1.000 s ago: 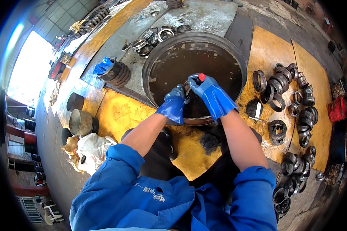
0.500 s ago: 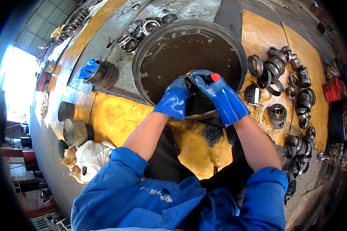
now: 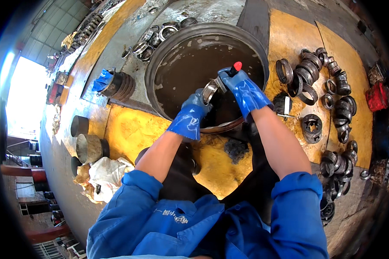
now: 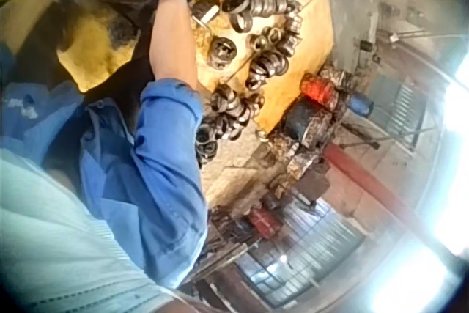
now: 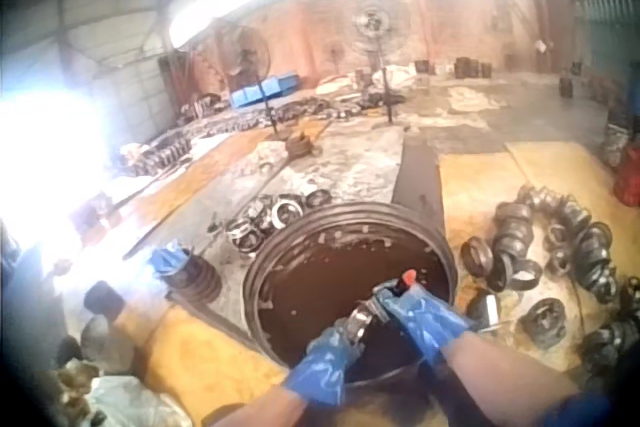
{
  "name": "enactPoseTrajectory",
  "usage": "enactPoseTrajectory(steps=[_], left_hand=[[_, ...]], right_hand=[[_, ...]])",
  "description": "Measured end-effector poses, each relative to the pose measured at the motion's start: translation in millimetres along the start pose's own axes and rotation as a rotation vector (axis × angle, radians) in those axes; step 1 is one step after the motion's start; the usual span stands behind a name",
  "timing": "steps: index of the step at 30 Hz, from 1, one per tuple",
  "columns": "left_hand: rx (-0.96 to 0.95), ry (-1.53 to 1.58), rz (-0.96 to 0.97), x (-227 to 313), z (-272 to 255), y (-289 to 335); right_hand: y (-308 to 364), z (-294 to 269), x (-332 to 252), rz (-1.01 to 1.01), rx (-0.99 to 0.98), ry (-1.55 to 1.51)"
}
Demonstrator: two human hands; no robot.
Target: The person cleans a metal part using a brush and a cleaning solution in a drum. They dip the part into the liquid, scrub it with the brush, and then place it aside.
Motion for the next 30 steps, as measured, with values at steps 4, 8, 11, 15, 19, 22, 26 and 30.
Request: enactPoseTrajectory(steps=[4, 8, 11, 15, 19, 22, 26, 30], left_hand=[[0.026, 0.010, 0.027, -14.6, 3.3, -0.4], [0.007, 0.085, 0.025, -22.8, 3.6, 0.8], [-0.050, 0.112, 0.119, 0.7, 24.2, -8.6], [-0.115, 0.063, 0.134, -52.2, 30.5, -11.4], [-0.454, 0.516, 0.286, -32.2, 34.7, -15.4], [-0.561, 0.628, 0.258, -14.0, 12.8, -13.6], [-0.559, 0.936, 0.205, -23.3, -17.9, -17.1], [-0.512, 0.884, 0.115, -10.4, -43.2, -14.1]], right_hand=[[-3.5, 6.7, 3.8, 0.213, -0.036, 0.097], [-10.4, 33.8, 30.3, 0.390, -0.088, 0.073], [-39.4, 23.5, 108.5, 0.372, -0.024, 0.132], [-9.8, 61.9, 48.7, 0.471, -0.134, -0.088], [-21.2, 32.9, 44.3, 0.186, -0.158, 0.032], [-28.2, 12.9, 38.0, 0.021, -0.167, 0.016], [-15.9, 12.4, -22.3, -0.089, -0.241, 0.054], [4.6, 7.2, -62.2, -0.277, -0.227, 0.134]])
Point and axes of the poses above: each hand's wrist, its own y-axis away from the middle knuckle, its own z-axis out of the palm, x = y × z, the point moved 5 cm from there along -y, towards the middle knuckle, and after that the axes turned 10 degrees about y, right-handed, at the moved point
